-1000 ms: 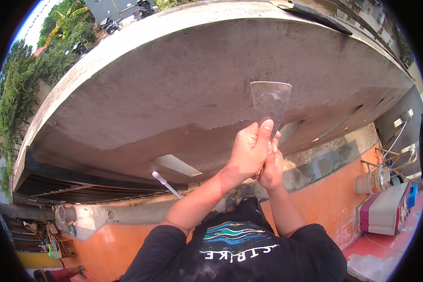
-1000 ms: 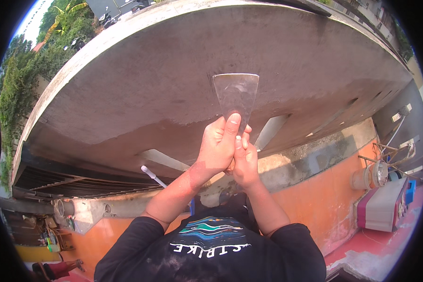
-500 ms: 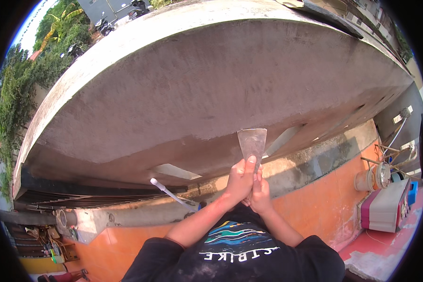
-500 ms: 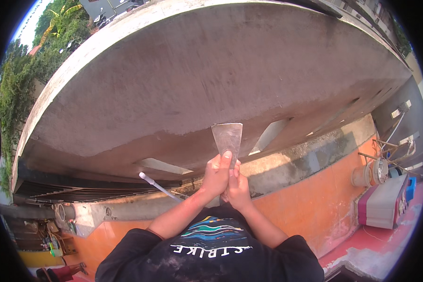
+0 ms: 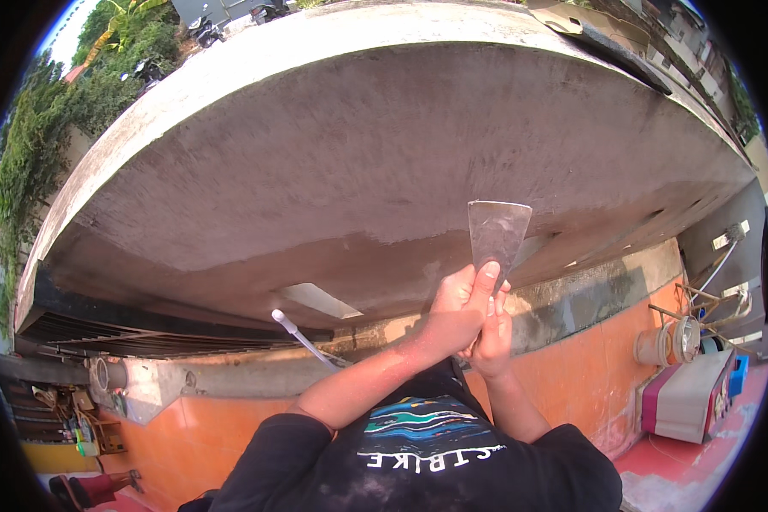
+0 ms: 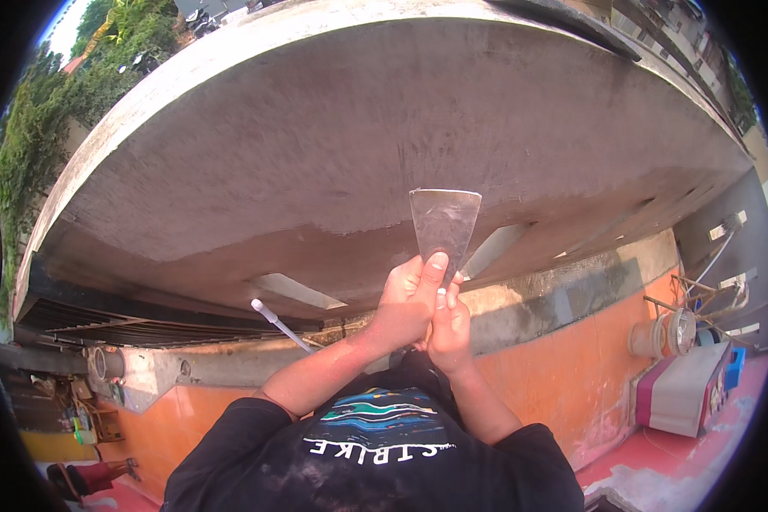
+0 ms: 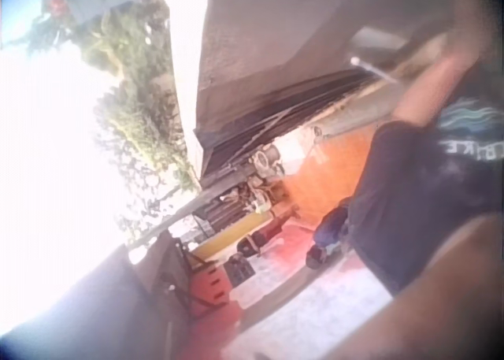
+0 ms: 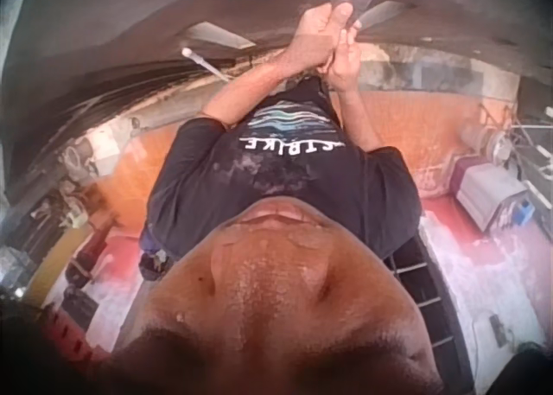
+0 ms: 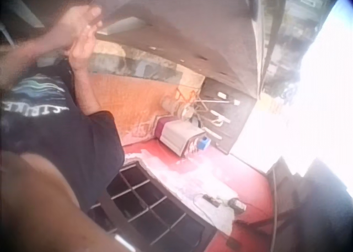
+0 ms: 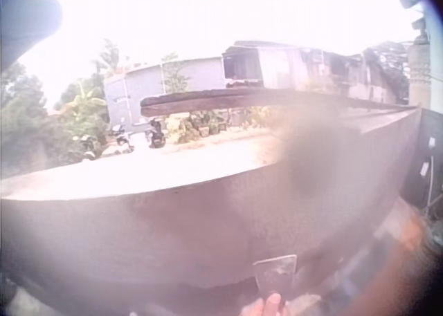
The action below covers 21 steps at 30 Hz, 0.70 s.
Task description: The person uses a trowel to apply and smooth plaster on a curved ceiling surface. They repeatedly spread and level the material across the ceiling, working in sections to achieve an even finish.
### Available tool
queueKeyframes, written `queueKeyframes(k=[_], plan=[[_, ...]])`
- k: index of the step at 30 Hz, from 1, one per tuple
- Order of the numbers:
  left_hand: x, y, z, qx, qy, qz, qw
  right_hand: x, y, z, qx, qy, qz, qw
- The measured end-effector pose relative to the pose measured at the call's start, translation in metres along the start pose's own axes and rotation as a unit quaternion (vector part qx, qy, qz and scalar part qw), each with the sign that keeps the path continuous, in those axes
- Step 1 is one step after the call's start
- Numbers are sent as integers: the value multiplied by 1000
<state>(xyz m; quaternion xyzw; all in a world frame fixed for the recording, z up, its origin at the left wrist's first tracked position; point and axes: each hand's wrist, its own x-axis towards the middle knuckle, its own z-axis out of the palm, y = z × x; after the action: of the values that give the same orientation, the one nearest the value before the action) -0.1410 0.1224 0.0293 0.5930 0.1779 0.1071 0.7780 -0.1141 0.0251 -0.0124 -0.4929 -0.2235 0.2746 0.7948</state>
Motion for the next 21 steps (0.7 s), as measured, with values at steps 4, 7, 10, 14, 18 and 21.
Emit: queueKeyframes(k=[4, 7, 10, 14, 18, 21], plan=[[-6, -57, -7, -30, 62, 4, 998, -24, 36, -16, 55, 15, 139, 989], [-4, -76, -11, -43, 77, -4, 996, -28, 49, -25, 69, 2, 152, 986], [-2, -63, -10, -34, 87, 3, 996, -19, 40, -20, 34, 2, 152, 988], [10, -15, -11, -60, 53, 104, 991, 15, 12, -3, -14, -59, 27, 998], [16, 15, -9, -16, 36, 206, 978, 32, -10, -3, -16, -43, 34, 998], [5, -2, 3, -36, 15, 105, 994, 11, -6, -9, -2, -71, 12, 997]])
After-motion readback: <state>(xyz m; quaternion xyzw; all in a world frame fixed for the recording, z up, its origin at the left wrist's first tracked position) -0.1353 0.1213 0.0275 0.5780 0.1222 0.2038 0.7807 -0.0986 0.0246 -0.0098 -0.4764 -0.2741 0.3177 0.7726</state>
